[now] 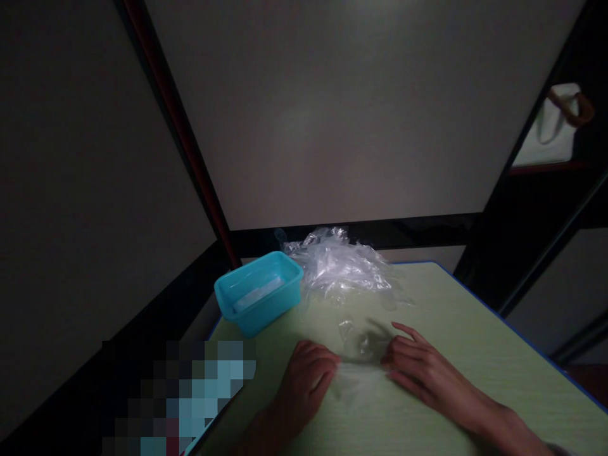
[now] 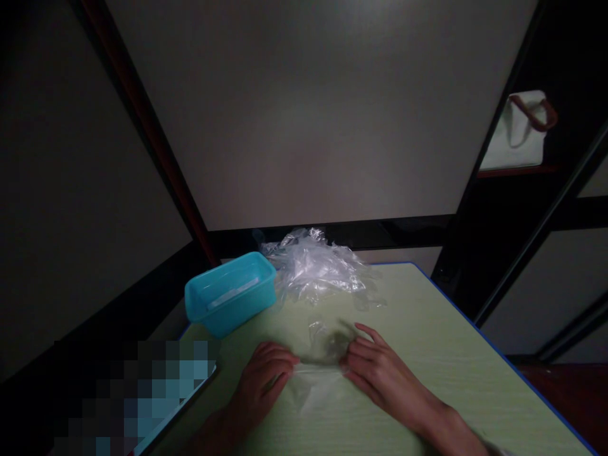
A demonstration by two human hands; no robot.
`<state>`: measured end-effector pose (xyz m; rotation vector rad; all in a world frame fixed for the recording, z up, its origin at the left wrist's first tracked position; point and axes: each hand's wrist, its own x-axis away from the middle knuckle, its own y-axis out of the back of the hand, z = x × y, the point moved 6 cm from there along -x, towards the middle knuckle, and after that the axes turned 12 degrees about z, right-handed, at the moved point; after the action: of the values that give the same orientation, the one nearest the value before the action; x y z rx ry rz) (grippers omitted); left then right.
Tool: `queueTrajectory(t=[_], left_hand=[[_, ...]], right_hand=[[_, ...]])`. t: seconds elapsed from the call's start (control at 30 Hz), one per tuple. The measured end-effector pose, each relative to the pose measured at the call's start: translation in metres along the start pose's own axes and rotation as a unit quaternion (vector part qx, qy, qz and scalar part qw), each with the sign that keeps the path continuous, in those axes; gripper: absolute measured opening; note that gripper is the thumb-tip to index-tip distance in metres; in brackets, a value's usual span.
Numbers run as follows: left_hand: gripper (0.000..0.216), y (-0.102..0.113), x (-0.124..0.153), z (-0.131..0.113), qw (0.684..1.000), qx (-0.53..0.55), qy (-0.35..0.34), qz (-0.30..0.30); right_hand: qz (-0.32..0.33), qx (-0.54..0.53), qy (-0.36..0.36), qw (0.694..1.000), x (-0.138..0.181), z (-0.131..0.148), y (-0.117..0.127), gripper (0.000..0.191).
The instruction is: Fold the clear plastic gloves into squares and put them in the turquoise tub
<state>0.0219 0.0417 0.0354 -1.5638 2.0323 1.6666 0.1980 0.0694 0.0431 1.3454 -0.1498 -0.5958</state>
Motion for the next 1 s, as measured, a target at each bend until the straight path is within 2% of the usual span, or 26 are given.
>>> queueTrajectory(t=[0.17, 0.23, 0.3, 0.37, 0.47, 0.5, 0.53, 0.57, 0.63, 0.77, 1.0], left_hand=[[0.014, 0.011, -0.001, 0.008, 0.998, 0.034, 0.047, -0.024], [0.015, 0.012, -0.003, 0.01, 0.991, 0.111, 0.077, -0.006], [0.023, 0.008, -0.004, 0.011, 0.961, 0.25, 0.115, 0.027], [0.035, -0.004, -0.004, 0.009, 0.888, 0.429, 0.15, 0.069], [0.047, -0.025, -0.001, -0.001, 0.724, 0.651, 0.195, 0.12], [0.047, -0.03, 0.0, -0.003, 0.687, 0.683, 0.213, 0.13], [0.046, -0.034, 0.001, -0.002, 0.67, 0.692, 0.233, 0.131], [0.044, -0.037, 0.003, 0.001, 0.671, 0.685, 0.254, 0.126], [0.042, -0.039, 0.005, 0.013, 0.695, 0.641, 0.305, 0.112], [0.041, -0.042, 0.011, 0.042, 0.732, 0.542, 0.397, 0.12], [0.037, -0.036, 0.02, 0.06, 0.77, 0.446, 0.429, 0.155]], right_hand=[[-0.069, -0.169, -0.043, 0.982, 0.008, -0.013, 0.023, 0.022], [-0.089, -0.247, -0.074, 0.962, 0.01, -0.016, 0.029, 0.029], [-0.082, -0.33, -0.093, 0.936, 0.012, -0.017, 0.028, 0.035], [-0.048, -0.442, -0.101, 0.89, 0.013, -0.015, 0.019, 0.04], [-0.015, -0.585, -0.112, 0.803, 0.015, -0.015, 0.002, 0.048], [-0.023, -0.608, -0.123, 0.784, 0.015, -0.017, -0.001, 0.05], [-0.037, -0.616, -0.138, 0.775, 0.015, -0.02, -0.004, 0.05], [-0.05, -0.615, -0.157, 0.771, 0.014, -0.024, -0.007, 0.049], [-0.074, -0.596, -0.2, 0.774, 0.012, -0.035, -0.011, 0.047], [-0.107, -0.517, -0.269, 0.806, 0.01, -0.056, -0.014, 0.045], [-0.09, -0.482, -0.298, 0.819, 0.012, -0.071, -0.027, 0.04]])
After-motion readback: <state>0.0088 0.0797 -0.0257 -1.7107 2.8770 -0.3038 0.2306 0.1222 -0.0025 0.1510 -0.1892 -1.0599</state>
